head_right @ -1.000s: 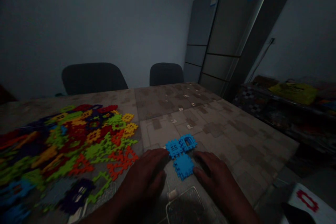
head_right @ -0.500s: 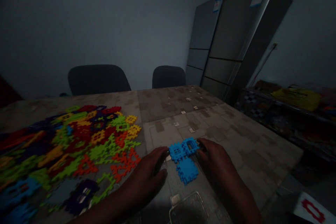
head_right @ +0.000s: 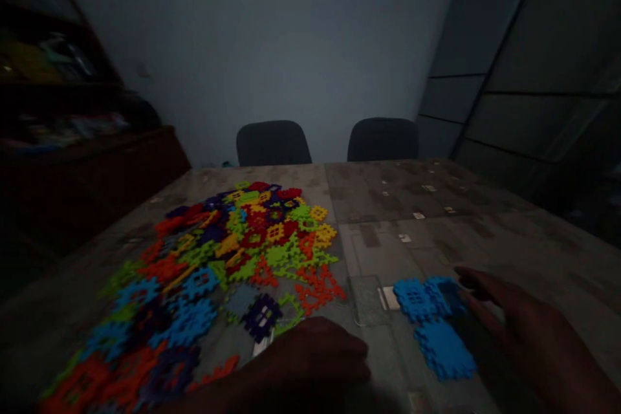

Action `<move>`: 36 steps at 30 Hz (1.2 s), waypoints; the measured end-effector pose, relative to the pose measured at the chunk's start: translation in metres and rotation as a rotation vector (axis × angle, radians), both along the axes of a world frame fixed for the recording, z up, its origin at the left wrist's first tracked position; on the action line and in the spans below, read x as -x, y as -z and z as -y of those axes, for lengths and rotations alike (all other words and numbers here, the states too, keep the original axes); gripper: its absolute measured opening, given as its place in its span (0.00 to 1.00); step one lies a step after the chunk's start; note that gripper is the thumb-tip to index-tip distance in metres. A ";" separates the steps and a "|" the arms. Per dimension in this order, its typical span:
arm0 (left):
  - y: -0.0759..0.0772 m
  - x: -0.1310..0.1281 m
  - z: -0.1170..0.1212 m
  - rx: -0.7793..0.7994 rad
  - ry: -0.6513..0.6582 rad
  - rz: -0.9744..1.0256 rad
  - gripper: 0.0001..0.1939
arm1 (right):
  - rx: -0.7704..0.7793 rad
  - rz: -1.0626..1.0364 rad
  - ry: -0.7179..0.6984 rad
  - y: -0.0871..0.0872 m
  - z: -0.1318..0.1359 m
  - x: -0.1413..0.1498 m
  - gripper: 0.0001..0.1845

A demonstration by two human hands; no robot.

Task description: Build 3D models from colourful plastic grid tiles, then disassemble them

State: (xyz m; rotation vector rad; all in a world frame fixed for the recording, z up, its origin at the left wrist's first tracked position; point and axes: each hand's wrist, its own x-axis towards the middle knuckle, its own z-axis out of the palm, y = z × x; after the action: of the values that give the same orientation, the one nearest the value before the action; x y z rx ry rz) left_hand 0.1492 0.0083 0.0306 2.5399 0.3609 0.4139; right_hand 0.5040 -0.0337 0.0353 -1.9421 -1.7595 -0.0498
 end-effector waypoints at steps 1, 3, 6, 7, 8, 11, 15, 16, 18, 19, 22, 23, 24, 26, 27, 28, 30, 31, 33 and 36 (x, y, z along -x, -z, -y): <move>-0.009 0.019 -0.001 -0.031 -0.039 -0.012 0.12 | 0.012 0.005 -0.033 0.002 0.001 0.004 0.19; -0.030 0.063 -0.007 -0.069 -0.246 -0.039 0.13 | 0.040 0.020 -0.131 0.005 0.002 0.025 0.19; -0.058 0.137 -0.022 -0.153 -0.561 -0.085 0.13 | 0.012 0.035 -0.358 0.000 -0.001 0.082 0.18; -0.063 0.160 -0.027 -0.170 -0.669 -0.107 0.13 | 0.002 0.023 -0.439 -0.004 -0.003 0.106 0.17; -0.065 0.181 -0.030 -0.191 -0.751 -0.118 0.13 | 0.035 0.012 -0.547 -0.008 -0.006 0.131 0.17; -0.056 0.223 -0.029 -0.106 -0.777 -0.181 0.12 | 0.293 0.042 -0.805 -0.021 -0.020 0.206 0.15; -0.035 0.232 -0.017 -0.015 -0.681 -0.169 0.14 | 0.449 0.051 -0.977 -0.029 -0.037 0.280 0.14; -0.032 0.230 -0.014 -0.028 -0.682 -0.168 0.17 | 0.461 0.036 -0.990 -0.029 -0.039 0.292 0.14; -0.028 0.228 -0.012 -0.083 -0.684 -0.172 0.22 | 0.447 -0.005 -0.999 -0.029 -0.042 0.311 0.15; -0.027 0.227 -0.011 -0.108 -0.684 -0.171 0.24 | 0.427 -0.032 -1.000 -0.028 -0.043 0.319 0.17; -0.028 0.228 -0.013 -0.132 -0.692 -0.164 0.27 | 0.343 -0.103 -1.022 -0.021 -0.049 0.336 0.25; -0.029 0.228 -0.014 -0.126 -0.695 -0.164 0.26 | 0.329 -0.109 -1.025 -0.017 -0.052 0.340 0.27; -0.030 0.228 -0.014 -0.115 -0.695 -0.172 0.24 | 0.321 -0.104 -1.026 -0.014 -0.055 0.344 0.28; -0.031 0.225 -0.014 -0.107 -0.697 -0.187 0.18 | 0.325 -0.083 -1.019 -0.007 -0.060 0.349 0.27; -0.032 0.222 -0.014 -0.117 -0.702 -0.188 0.16 | 0.331 -0.076 -1.013 -0.005 -0.062 0.349 0.28; -0.032 0.220 -0.014 -0.132 -0.709 -0.179 0.16 | 0.338 -0.076 -1.006 -0.004 -0.064 0.348 0.30; -0.031 0.217 -0.013 -0.153 -0.697 -0.153 0.16 | 0.349 -0.087 -1.000 -0.004 -0.066 0.342 0.37; -0.030 0.216 -0.013 -0.151 -0.684 -0.142 0.15 | 0.355 -0.095 -1.000 -0.006 -0.066 0.337 0.40; -0.030 0.215 -0.012 -0.139 -0.665 -0.132 0.15 | 0.379 -0.095 -1.012 -0.012 -0.067 0.326 0.42; -0.033 0.214 -0.009 -0.142 -0.709 -0.142 0.15 | 0.430 -0.063 -1.005 -0.021 -0.068 0.309 0.44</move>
State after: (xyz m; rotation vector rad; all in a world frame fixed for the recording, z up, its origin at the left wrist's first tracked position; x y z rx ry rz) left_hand -0.0648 0.0168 0.0635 2.5135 1.3397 0.5247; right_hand 0.1953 0.0340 0.0563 -1.0472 -2.6343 0.7719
